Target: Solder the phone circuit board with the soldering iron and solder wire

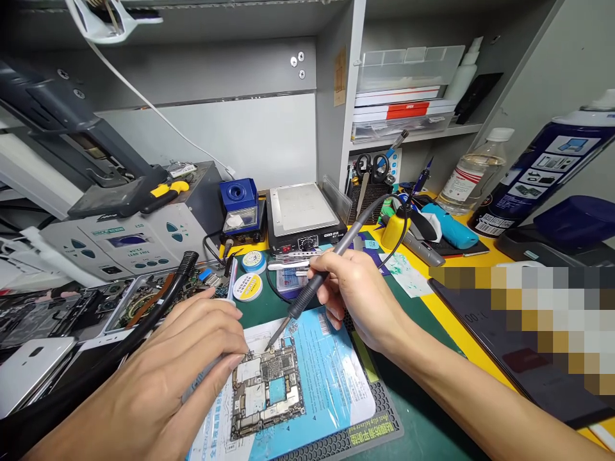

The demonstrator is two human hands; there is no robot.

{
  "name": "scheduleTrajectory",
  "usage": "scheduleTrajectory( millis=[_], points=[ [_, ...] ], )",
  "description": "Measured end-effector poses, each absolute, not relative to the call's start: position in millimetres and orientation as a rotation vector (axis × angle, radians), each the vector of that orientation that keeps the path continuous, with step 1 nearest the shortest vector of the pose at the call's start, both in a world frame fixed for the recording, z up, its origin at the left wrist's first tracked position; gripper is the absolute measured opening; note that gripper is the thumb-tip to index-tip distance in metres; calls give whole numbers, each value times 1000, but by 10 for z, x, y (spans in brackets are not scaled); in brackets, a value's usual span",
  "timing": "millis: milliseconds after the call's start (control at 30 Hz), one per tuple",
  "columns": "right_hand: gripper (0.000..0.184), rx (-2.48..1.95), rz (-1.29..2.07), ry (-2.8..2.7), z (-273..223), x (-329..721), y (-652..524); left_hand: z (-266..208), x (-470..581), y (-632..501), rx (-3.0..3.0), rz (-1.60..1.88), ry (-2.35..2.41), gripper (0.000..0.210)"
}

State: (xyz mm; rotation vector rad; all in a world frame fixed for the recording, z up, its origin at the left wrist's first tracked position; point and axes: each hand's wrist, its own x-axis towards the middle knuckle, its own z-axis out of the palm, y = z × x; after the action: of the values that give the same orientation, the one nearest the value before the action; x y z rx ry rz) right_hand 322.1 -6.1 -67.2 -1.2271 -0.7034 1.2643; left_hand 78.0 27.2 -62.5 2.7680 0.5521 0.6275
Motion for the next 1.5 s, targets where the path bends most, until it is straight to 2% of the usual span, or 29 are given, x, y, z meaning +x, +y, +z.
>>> scheduleTrajectory(
  millis=[133, 1300, 1500],
  points=[
    [28, -1254, 1252, -751, -683, 3220, -66, -628, 779, 274, 2752, 597, 547, 22],
    [18, -1337, 1182, -849, -672, 3172, -88, -701, 786, 275, 2774, 609, 564, 19],
    [30, -1310, 1153, -792, -634, 3173, -73, -758, 764, 258, 2680, 726, 583, 19]
  ],
)
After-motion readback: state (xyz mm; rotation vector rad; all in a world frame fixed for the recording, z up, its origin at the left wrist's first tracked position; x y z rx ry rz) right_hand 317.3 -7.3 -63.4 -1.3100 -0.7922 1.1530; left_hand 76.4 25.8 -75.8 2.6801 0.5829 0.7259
